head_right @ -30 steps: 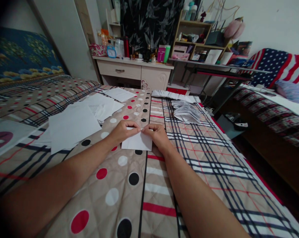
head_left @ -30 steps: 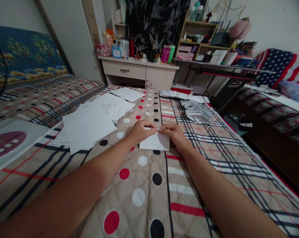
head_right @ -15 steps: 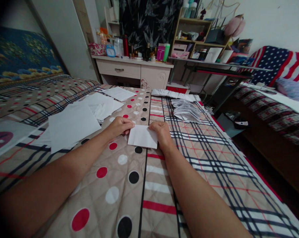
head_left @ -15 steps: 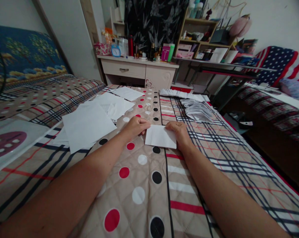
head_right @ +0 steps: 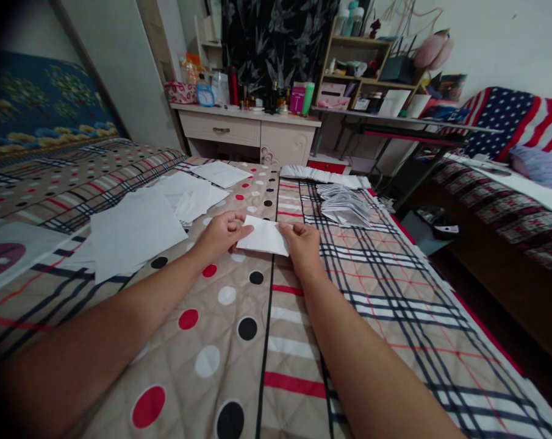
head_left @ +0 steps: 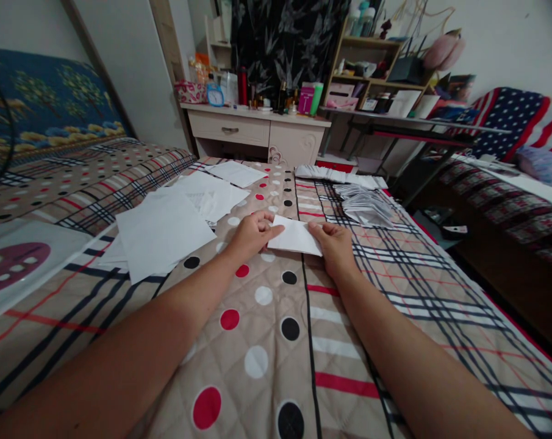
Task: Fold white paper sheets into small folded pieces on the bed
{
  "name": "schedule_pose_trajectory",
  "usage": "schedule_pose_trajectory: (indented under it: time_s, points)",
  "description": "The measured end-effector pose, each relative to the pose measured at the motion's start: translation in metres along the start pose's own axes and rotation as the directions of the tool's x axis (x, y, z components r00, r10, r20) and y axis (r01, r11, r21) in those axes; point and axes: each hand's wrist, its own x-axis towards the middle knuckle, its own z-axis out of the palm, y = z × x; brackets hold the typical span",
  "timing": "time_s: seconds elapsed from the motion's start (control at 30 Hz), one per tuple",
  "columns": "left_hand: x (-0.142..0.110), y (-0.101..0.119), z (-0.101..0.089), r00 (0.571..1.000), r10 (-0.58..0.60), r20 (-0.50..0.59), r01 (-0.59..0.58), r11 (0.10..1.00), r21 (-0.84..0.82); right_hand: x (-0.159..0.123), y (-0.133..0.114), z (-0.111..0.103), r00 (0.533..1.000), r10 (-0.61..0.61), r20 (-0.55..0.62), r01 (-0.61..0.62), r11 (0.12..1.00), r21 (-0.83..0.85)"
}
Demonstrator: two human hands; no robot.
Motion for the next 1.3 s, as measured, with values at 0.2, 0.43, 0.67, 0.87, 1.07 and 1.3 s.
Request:
schedule_pose_trajectory:
  time_s: [0.2,0.43,0.67,0.87,1.07,1.3]
  points:
    - [-0.001,0.002,-0.003,0.998,-0.027,0.055,0.036,0.985,-0.17,0.004,0.006,-0.001,0.999,-0.049,-0.019,0.05,0.998,0.045]
    - [0.003,-0.007,-0.007,1.0,-0.02,-0.017,0.016,0.975,-0.224,-0.001,-0.003,0.002,0.995,-0.032,0.091,0.015,0.983,0.182]
    - [0.005,-0.009,-0.008,0.999,-0.028,-0.032,0.019,0.972,-0.233,-0.001,-0.005,0.002,0.991,-0.041,0.125,0.015,0.978,0.207]
    - [0.005,-0.009,-0.008,0.997,-0.065,-0.05,0.049,0.965,-0.259,-0.003,-0.008,0.002,0.984,-0.029,0.177,-0.006,0.981,0.194]
    - [0.008,-0.009,-0.008,0.991,-0.11,-0.07,0.083,0.944,-0.32,-0.003,-0.008,0.001,0.978,-0.006,0.21,-0.049,0.965,0.256]
    - [0.008,-0.01,-0.009,0.986,-0.141,-0.085,0.101,0.926,-0.364,-0.001,-0.004,0.0,0.981,-0.028,0.192,-0.025,0.963,0.269]
